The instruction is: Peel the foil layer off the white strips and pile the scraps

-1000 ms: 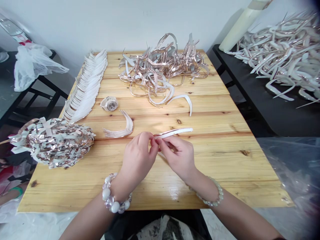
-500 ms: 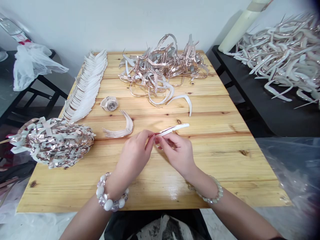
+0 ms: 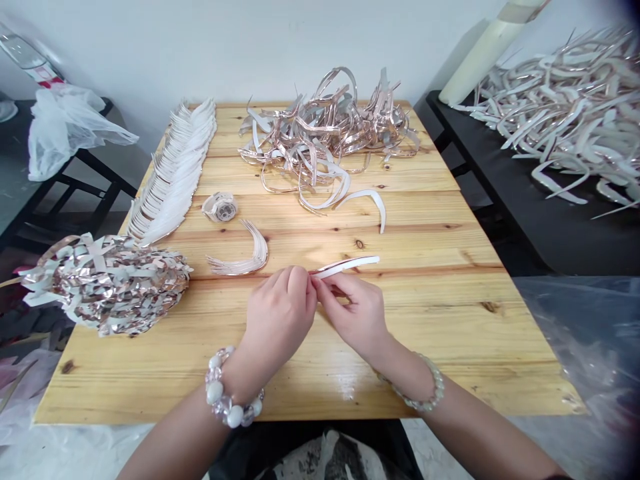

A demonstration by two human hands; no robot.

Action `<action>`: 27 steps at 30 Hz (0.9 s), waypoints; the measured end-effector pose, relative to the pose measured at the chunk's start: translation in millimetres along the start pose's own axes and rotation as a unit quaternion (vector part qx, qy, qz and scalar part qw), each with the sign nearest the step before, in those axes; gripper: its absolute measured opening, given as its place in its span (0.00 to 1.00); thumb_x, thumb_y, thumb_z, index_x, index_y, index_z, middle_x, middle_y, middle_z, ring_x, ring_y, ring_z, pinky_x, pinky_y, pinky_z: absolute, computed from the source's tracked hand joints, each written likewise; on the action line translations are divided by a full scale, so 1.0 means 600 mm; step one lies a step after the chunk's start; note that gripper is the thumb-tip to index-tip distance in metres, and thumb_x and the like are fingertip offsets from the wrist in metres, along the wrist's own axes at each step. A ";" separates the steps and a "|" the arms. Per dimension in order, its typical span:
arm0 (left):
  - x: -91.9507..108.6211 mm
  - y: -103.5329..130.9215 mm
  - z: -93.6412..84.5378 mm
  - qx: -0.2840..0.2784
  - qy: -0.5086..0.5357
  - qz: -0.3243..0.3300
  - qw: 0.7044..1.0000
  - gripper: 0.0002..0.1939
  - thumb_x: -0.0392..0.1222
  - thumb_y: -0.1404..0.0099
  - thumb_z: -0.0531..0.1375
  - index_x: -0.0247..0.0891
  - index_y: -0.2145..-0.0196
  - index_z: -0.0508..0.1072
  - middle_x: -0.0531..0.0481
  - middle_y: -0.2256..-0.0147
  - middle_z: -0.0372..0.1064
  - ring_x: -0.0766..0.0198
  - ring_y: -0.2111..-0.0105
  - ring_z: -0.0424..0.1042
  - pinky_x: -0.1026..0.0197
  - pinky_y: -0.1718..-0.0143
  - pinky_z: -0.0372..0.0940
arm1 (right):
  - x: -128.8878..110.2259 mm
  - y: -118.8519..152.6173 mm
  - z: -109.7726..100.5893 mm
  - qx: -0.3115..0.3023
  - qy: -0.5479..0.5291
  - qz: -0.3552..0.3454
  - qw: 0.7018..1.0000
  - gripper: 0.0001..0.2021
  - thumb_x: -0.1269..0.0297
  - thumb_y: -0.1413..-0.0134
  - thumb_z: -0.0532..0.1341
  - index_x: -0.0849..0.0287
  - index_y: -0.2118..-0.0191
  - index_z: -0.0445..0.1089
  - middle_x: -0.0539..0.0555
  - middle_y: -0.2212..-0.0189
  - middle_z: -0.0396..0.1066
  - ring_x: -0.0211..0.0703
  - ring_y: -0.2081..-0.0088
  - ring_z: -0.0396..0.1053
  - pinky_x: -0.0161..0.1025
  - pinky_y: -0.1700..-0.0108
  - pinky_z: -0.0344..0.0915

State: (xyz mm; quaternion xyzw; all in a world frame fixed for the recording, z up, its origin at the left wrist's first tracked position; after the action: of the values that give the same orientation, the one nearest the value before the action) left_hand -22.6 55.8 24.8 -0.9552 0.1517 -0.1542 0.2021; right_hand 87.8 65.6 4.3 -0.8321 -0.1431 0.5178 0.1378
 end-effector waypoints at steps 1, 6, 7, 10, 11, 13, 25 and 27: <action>-0.001 0.000 -0.001 0.005 0.005 -0.005 1.000 0.06 0.33 0.38 0.55 0.38 0.73 0.65 0.53 0.78 0.68 0.64 0.77 0.67 0.62 0.75 0.56 | -0.001 0.001 0.000 0.000 -0.006 0.002 1.000 0.08 0.70 0.44 0.58 0.58 0.69 0.75 0.52 0.74 0.77 0.39 0.75 0.74 0.33 0.73 0.71; -0.023 -0.002 0.005 -0.016 0.105 -0.074 0.992 0.03 0.34 0.38 0.55 0.37 0.70 0.67 0.51 0.73 0.71 0.63 0.73 0.70 0.63 0.73 0.59 | 0.006 0.003 -0.003 0.002 -0.074 0.058 0.996 0.06 0.69 0.45 0.60 0.58 0.68 0.75 0.53 0.72 0.77 0.39 0.75 0.74 0.33 0.73 0.72; -0.029 -0.003 0.009 -0.025 0.153 -0.099 0.983 0.03 0.34 0.37 0.55 0.37 0.69 0.67 0.51 0.72 0.72 0.63 0.71 0.71 0.64 0.72 0.61 | 0.011 0.003 -0.003 0.002 -0.108 0.086 0.990 0.06 0.68 0.45 0.60 0.58 0.68 0.75 0.53 0.72 0.77 0.39 0.74 0.74 0.33 0.73 0.72; -0.042 -0.001 0.020 -0.032 0.332 -0.180 0.925 0.02 0.36 0.36 0.55 0.38 0.67 0.67 0.51 0.68 0.72 0.65 0.67 0.73 0.64 0.66 0.67 | 0.024 0.001 -0.002 0.005 -0.231 0.168 0.958 0.05 0.65 0.45 0.62 0.56 0.67 0.76 0.51 0.73 0.77 0.40 0.71 0.75 0.34 0.71 0.74; -0.044 -0.001 0.023 -0.027 0.390 -0.204 0.898 0.02 0.37 0.36 0.55 0.38 0.67 0.67 0.51 0.68 0.72 0.65 0.67 0.73 0.64 0.65 0.68 | 0.027 0.000 -0.002 0.008 -0.269 0.187 0.945 0.05 0.64 0.45 0.62 0.56 0.67 0.76 0.51 0.72 0.77 0.41 0.70 0.75 0.34 0.70 0.74; -0.046 -0.001 0.028 -0.018 0.483 -0.245 0.840 0.03 0.38 0.36 0.55 0.37 0.67 0.67 0.50 0.68 0.72 0.66 0.67 0.73 0.64 0.64 0.69 | 0.031 -0.004 -0.002 0.015 -0.327 0.215 0.920 0.05 0.63 0.46 0.64 0.56 0.68 0.76 0.52 0.71 0.78 0.41 0.69 0.76 0.35 0.69 0.75; -0.054 -0.013 0.004 0.037 0.579 -0.270 0.769 0.04 0.38 0.36 0.56 0.36 0.69 0.66 0.47 0.63 0.71 0.67 0.65 0.74 0.63 0.64 0.73 | 0.052 -0.031 -0.034 0.084 -0.457 0.273 0.842 0.06 0.63 0.54 0.68 0.57 0.74 0.73 0.49 0.74 0.76 0.37 0.73 0.74 0.34 0.70 0.73; -0.050 -0.013 0.005 0.026 0.581 -0.266 0.769 0.03 0.37 0.37 0.56 0.36 0.68 0.64 0.48 0.63 0.71 0.68 0.67 0.74 0.63 0.66 0.73 | 0.047 -0.029 -0.032 0.067 -0.457 0.267 0.846 0.05 0.63 0.53 0.68 0.57 0.74 0.73 0.50 0.74 0.76 0.37 0.73 0.74 0.35 0.70 0.73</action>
State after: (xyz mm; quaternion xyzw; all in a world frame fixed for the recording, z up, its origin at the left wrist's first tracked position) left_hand -47.2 74.1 18.6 -0.6798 -0.0241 -0.7313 0.0508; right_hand 115.3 91.1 -4.2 -0.4963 0.0734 0.8645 -0.0311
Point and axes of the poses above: each hand's wrist, its own y-axis away from the middle knuckle, its own z-axis out of the palm, x = y × z, the point moved 6 cm from there along -y, towards the middle knuckle
